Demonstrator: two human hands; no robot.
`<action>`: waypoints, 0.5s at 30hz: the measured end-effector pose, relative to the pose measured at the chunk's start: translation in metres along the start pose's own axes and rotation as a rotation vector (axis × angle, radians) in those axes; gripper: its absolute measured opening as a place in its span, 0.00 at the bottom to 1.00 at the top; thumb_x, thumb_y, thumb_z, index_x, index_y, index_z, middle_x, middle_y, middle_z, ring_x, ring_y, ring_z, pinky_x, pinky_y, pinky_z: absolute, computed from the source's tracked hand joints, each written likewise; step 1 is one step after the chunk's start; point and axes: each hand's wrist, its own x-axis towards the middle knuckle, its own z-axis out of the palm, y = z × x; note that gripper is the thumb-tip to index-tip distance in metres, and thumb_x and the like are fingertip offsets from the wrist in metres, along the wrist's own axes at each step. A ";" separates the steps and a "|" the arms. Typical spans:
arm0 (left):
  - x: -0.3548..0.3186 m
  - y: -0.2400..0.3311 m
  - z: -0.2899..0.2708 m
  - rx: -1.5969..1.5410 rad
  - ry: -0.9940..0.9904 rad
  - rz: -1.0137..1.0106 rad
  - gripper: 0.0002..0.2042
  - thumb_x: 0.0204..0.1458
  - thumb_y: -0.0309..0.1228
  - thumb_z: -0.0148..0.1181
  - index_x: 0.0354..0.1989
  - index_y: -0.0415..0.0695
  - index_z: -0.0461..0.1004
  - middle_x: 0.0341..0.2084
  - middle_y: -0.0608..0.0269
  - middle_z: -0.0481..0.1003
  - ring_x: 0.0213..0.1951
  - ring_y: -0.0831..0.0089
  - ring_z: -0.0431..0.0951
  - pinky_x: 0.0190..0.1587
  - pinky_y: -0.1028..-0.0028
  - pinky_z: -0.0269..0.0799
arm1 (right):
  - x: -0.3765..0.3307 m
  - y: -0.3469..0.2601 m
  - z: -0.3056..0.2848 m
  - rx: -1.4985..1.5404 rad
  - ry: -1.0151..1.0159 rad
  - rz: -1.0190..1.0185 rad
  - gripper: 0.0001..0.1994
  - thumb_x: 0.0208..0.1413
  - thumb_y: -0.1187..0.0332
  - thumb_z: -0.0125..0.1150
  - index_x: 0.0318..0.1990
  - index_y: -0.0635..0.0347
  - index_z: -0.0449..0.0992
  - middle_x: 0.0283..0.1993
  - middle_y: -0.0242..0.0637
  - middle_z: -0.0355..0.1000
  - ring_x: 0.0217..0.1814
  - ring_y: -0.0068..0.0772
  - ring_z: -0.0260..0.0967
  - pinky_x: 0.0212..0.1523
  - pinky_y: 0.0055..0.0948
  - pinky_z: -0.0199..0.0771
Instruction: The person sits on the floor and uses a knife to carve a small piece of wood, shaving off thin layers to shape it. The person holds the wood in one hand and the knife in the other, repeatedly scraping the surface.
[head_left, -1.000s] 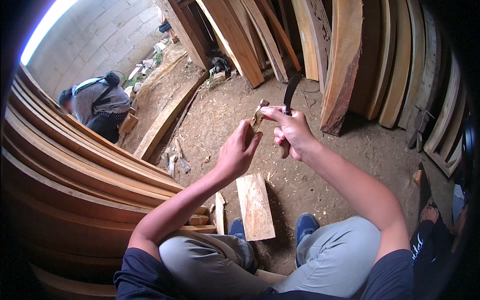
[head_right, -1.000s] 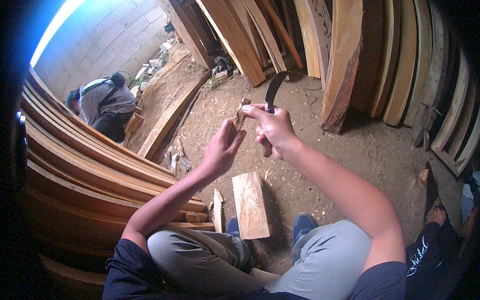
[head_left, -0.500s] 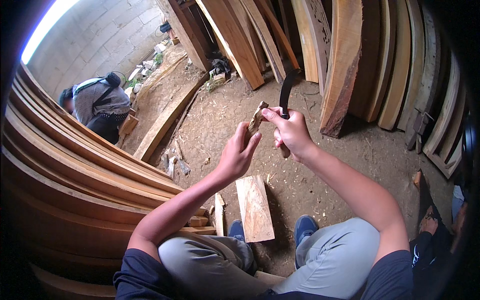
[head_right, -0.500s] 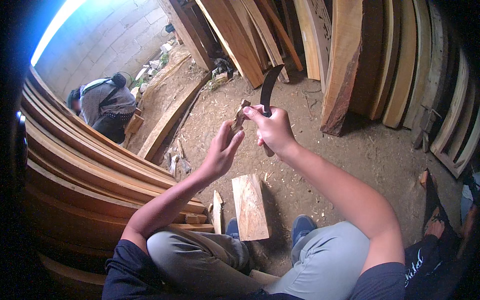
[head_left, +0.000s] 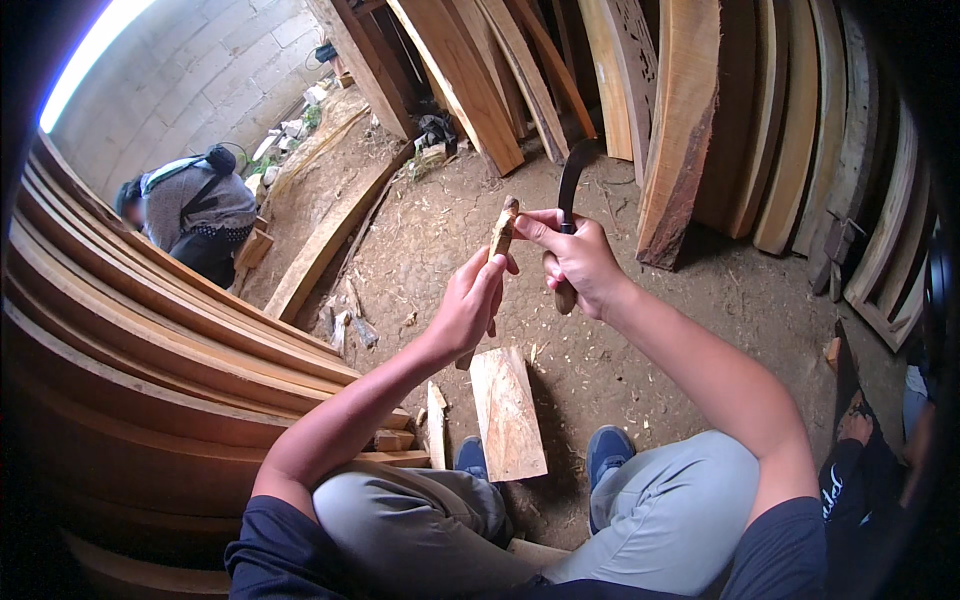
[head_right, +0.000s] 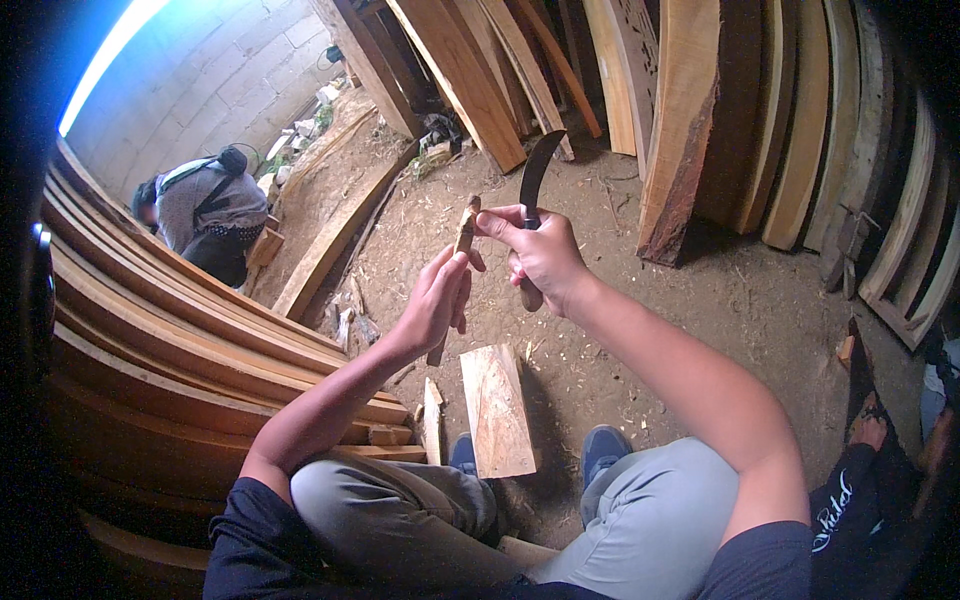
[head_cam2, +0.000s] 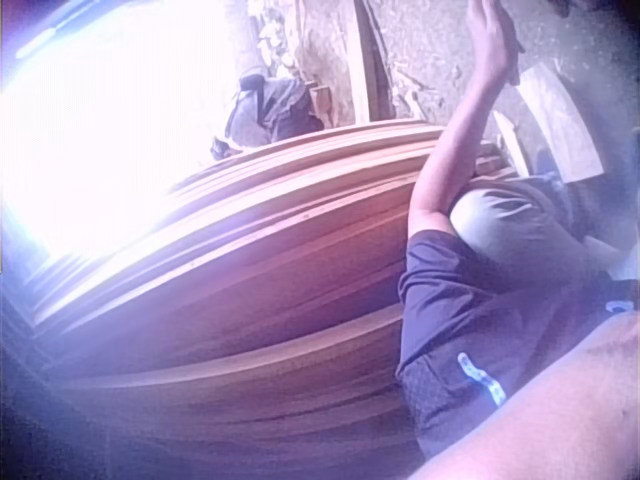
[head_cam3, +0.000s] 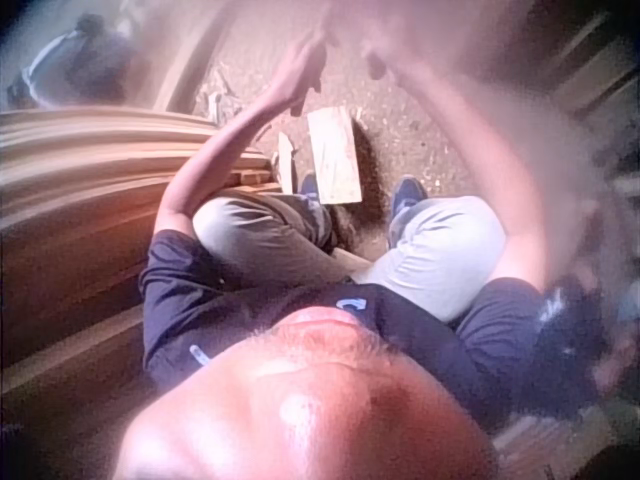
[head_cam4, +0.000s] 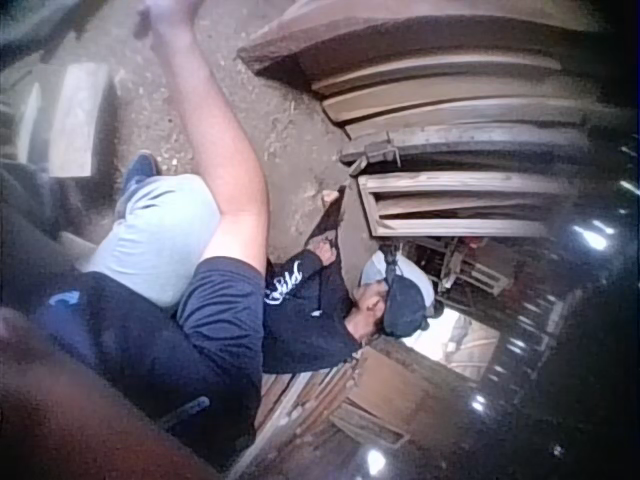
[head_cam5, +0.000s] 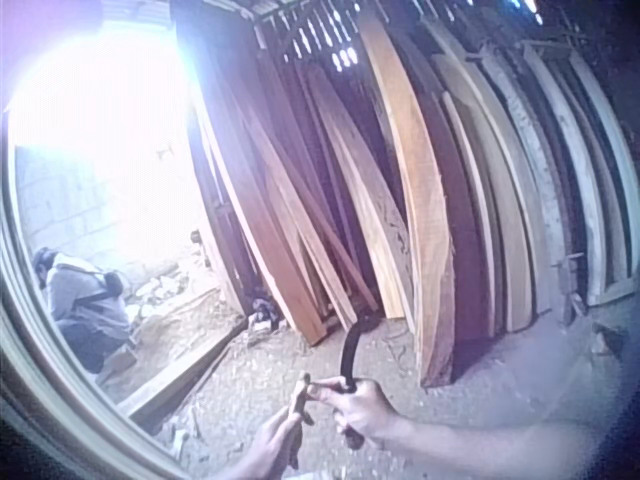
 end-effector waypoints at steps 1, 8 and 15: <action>0.000 0.001 0.000 -0.005 -0.008 0.006 0.18 0.68 0.44 0.39 0.42 0.42 0.69 0.12 0.72 0.59 0.13 0.82 0.60 0.16 0.77 0.58 | 0.000 0.000 0.000 0.001 -0.010 -0.007 0.15 0.59 0.60 0.67 0.45 0.63 0.76 0.34 0.31 0.76 0.15 0.11 0.58 0.15 0.16 0.62; -0.004 0.010 -0.001 -0.009 -0.060 0.014 0.27 0.65 0.50 0.32 0.42 0.39 0.72 0.10 0.68 0.62 0.10 0.78 0.63 0.13 0.77 0.62 | -0.003 -0.010 0.005 -0.027 -0.050 -0.008 0.20 0.58 0.60 0.68 0.51 0.64 0.74 0.34 0.30 0.76 0.13 0.09 0.56 0.13 0.15 0.60; -0.004 0.012 -0.004 -0.066 -0.176 -0.061 0.29 0.63 0.49 0.28 0.41 0.38 0.73 0.10 0.68 0.62 0.11 0.76 0.65 0.13 0.76 0.64 | -0.002 -0.012 0.001 -0.042 -0.135 -0.056 0.20 0.60 0.62 0.65 0.54 0.65 0.73 0.38 0.31 0.77 0.13 0.09 0.58 0.14 0.15 0.62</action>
